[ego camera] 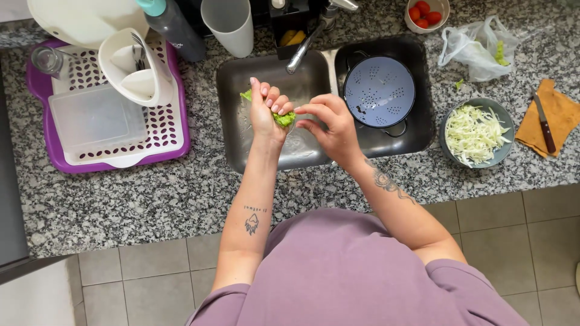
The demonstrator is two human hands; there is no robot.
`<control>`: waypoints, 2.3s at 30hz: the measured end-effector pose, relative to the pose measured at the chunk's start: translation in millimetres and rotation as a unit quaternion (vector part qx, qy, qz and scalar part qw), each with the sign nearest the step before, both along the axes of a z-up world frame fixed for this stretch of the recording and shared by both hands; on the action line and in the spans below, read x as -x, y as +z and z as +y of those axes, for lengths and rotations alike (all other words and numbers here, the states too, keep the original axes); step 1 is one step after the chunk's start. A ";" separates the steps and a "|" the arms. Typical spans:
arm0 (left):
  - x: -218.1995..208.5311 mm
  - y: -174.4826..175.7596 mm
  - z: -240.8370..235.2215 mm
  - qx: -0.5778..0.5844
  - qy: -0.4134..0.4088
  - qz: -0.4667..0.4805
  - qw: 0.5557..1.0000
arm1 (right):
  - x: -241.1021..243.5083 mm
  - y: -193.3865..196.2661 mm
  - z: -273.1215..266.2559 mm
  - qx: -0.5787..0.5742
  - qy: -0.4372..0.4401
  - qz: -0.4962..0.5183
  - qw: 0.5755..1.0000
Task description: The person washes lettuce leaves under running water in a kitchen sink, tears them into smaller pieces, and places them into a bowl containing shredded cabbage. The person then wipes their hands with a paper towel and disposes of it in a trash bin.
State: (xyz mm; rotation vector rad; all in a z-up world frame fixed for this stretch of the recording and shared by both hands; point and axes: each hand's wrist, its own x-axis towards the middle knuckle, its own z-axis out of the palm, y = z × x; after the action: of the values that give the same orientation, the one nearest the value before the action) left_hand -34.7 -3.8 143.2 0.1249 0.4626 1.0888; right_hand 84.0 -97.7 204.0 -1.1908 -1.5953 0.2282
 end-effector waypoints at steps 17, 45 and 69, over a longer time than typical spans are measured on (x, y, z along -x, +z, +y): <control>3.9 28.6 -10.3 -0.009 0.036 0.105 0.994 | 11.2 -16.9 7.7 -0.007 0.001 -0.148 0.989; -14.8 0.0 -8.8 -0.198 0.027 0.457 0.866 | 9.0 -16.8 19.4 0.055 -0.059 -0.139 0.987; 5.3 -15.9 7.5 0.002 -0.044 -0.062 0.997 | 18.5 -22.8 1.3 0.060 0.049 0.026 0.997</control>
State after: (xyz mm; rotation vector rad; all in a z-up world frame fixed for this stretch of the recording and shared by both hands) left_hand -40.1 3.7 127.3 0.0729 0.3436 1.0028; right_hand 65.5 -96.4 181.2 -1.1895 -1.6138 0.4218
